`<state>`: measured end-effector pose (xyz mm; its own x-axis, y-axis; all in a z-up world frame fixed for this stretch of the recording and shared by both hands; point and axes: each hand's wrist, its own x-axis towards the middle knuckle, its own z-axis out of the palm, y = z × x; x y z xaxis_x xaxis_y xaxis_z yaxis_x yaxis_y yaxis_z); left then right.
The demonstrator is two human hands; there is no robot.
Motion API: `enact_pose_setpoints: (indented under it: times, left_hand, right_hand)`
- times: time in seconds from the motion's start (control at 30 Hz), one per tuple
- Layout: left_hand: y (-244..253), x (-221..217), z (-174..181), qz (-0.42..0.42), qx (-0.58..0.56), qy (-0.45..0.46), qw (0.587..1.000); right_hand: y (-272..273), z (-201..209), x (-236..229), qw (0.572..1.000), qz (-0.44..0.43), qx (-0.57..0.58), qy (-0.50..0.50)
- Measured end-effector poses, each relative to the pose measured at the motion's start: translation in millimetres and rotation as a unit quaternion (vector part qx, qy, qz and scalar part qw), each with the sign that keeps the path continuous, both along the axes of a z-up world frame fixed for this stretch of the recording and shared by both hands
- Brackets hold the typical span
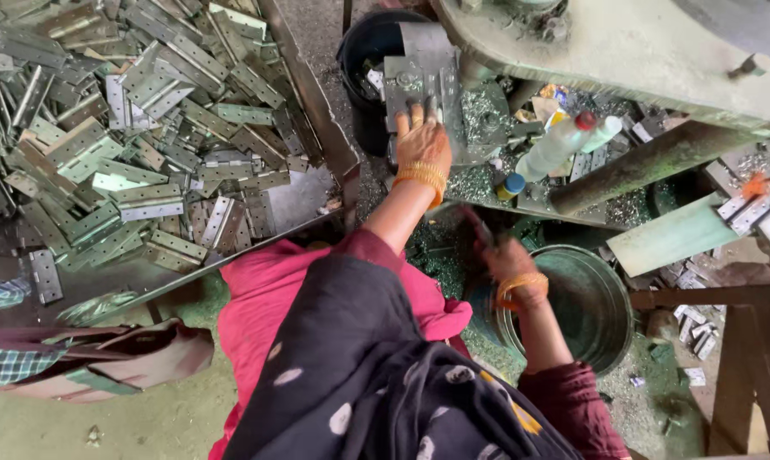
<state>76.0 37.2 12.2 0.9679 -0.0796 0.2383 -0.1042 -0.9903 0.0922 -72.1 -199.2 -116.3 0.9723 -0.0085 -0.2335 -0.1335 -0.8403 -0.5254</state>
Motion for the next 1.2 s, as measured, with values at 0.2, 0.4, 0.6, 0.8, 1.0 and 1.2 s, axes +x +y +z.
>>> enact_pose_setpoints:
  times: [0.2, 0.4, 0.6, 0.8, 1.0, 1.2]
  left_hand:
    - [-20, 19, -1, 0.046, 0.071, 0.071, 0.994]
    - [-1, 1, 11, 0.036, -0.066, -0.047, 0.996]
    - [114, -94, -17, -0.006, -0.305, -0.23, 0.924]
    - [292, -121, -140, 0.24, -0.073, -0.069, 0.966]
    - [364, -45, -217, 0.208, 0.086, -0.047, 0.973]
    - [359, -39, -229, 0.227, 0.06, -0.009, 0.972]
  right_hand:
    - [17, -10, -25, 0.998, -0.064, 0.003, -0.017]
    - [11, -3, -32, 0.998, -0.02, -0.067, -0.002]
    - [12, -4, -30, 0.994, -0.027, -0.103, -0.036]
    - [-2, -12, -28, 0.995, 0.006, -0.098, -0.015]
    - [-2, -9, -31, 0.991, -0.032, -0.131, 0.007]
    - [7, -5, -29, 0.997, -0.045, -0.069, 0.003]
